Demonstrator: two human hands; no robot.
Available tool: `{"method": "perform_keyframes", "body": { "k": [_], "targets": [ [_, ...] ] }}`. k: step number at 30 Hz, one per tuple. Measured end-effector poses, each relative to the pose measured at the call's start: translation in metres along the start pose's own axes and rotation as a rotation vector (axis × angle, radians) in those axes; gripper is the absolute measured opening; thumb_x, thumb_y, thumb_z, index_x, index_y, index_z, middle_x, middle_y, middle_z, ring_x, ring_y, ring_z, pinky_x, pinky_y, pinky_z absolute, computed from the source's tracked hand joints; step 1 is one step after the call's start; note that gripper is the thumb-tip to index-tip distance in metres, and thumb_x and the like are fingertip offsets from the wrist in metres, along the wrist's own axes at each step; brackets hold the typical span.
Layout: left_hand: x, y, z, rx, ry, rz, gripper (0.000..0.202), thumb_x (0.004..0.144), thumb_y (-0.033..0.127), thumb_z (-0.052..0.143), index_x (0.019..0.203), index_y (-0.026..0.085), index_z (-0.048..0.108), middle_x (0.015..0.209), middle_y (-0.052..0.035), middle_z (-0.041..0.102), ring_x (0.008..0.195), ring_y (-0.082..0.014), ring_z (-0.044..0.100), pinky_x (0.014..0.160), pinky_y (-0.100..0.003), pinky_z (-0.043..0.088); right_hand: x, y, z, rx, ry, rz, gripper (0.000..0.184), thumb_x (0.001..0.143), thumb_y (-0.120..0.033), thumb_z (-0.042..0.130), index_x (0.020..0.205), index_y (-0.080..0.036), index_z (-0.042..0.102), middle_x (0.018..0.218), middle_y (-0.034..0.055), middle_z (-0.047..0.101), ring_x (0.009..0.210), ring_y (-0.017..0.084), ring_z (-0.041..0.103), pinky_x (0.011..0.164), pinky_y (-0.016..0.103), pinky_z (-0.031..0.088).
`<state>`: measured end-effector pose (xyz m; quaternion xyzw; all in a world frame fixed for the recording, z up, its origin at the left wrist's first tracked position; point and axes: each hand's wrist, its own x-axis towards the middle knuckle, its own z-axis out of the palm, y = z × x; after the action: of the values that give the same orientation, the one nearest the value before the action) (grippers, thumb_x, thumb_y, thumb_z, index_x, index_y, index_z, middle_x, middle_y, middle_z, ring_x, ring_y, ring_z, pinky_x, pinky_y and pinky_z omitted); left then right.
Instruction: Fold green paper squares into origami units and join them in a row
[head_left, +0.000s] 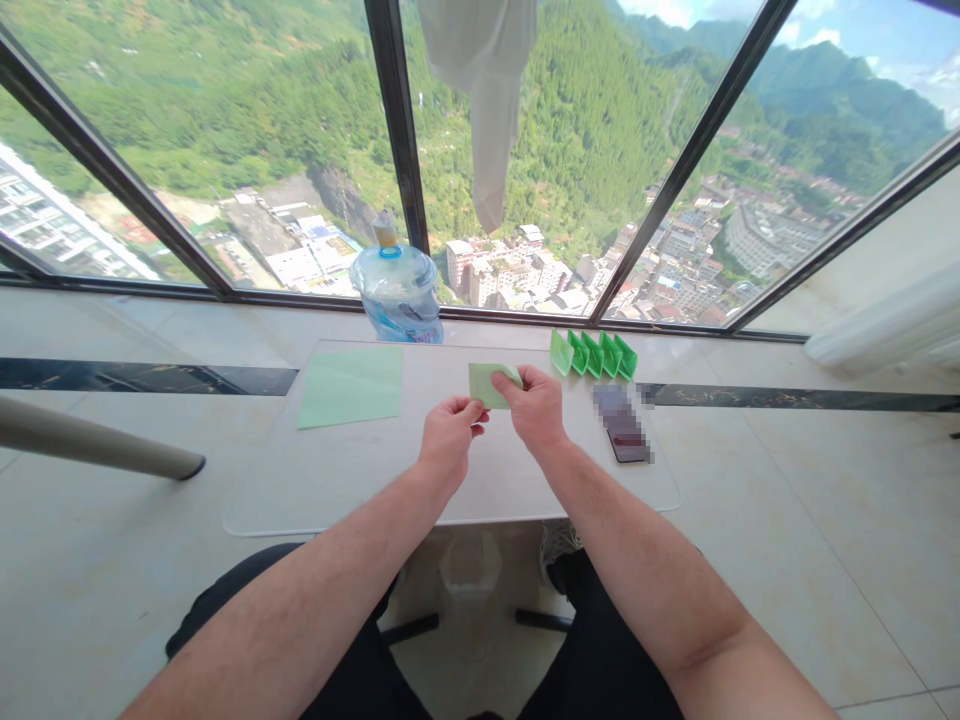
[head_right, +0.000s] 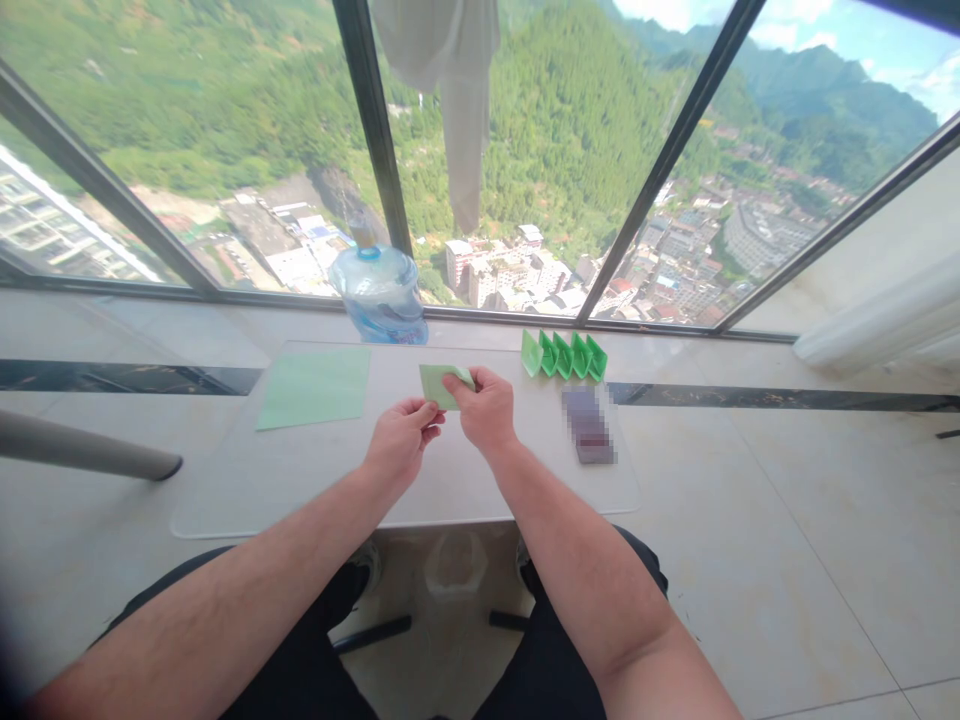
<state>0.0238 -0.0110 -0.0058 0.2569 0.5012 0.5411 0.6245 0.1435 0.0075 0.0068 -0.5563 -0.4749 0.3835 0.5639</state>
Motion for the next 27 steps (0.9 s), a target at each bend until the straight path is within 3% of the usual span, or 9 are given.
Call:
{"method": "perform_keyframes", "body": {
  "k": [9,16,23,27],
  "targets": [
    [0.0016,-0.0016,-0.0010,0.029,-0.002,-0.015,0.023,0.058,0.028,0.079,0.068,0.015,0.062,0.068,-0.0033,0.065,0.063,-0.0119,0.056,0.059,-0.026,0.039,-0.0015,-0.0006,0.0009,-0.008,0.004,-0.017,0.033,0.074,-0.045,0.073,0.060,-0.018,0.059,0.054,-0.0059,0.045,0.055,0.009,0.038,0.049,0.023,0.031],
    [-0.0024,-0.0045,0.0024,0.018,0.002,-0.062,0.022,0.058,0.027,0.077,0.067,0.015,0.061,0.068,-0.0033,0.065,0.063,-0.0120,0.056,0.060,-0.027,0.039,-0.0016,0.0011,0.0043,0.043,0.062,-0.003,0.028,0.073,-0.045,0.074,0.079,-0.018,0.069,0.067,-0.0019,0.064,0.062,0.013,0.055,0.058,0.025,0.045],
    [0.0000,-0.0041,0.0016,-0.016,0.037,-0.053,0.021,0.060,0.025,0.076,0.070,0.015,0.061,0.068,-0.0027,0.064,0.064,-0.0117,0.056,0.060,-0.027,0.039,-0.0017,0.0038,0.0050,0.078,0.115,-0.072,0.036,0.070,-0.040,0.078,0.096,-0.021,0.061,0.079,-0.0004,0.070,0.067,0.015,0.063,0.064,0.028,0.051],
    [0.0034,-0.0063,0.0011,-0.005,0.083,-0.015,0.022,0.061,0.026,0.077,0.072,0.015,0.062,0.068,-0.0020,0.063,0.065,-0.0120,0.056,0.060,-0.027,0.038,-0.0031,0.0050,0.0054,0.008,0.166,-0.142,0.024,0.074,-0.037,0.076,0.086,-0.022,0.061,0.074,-0.0024,0.066,0.063,0.013,0.061,0.063,0.028,0.050]
  ]
}}
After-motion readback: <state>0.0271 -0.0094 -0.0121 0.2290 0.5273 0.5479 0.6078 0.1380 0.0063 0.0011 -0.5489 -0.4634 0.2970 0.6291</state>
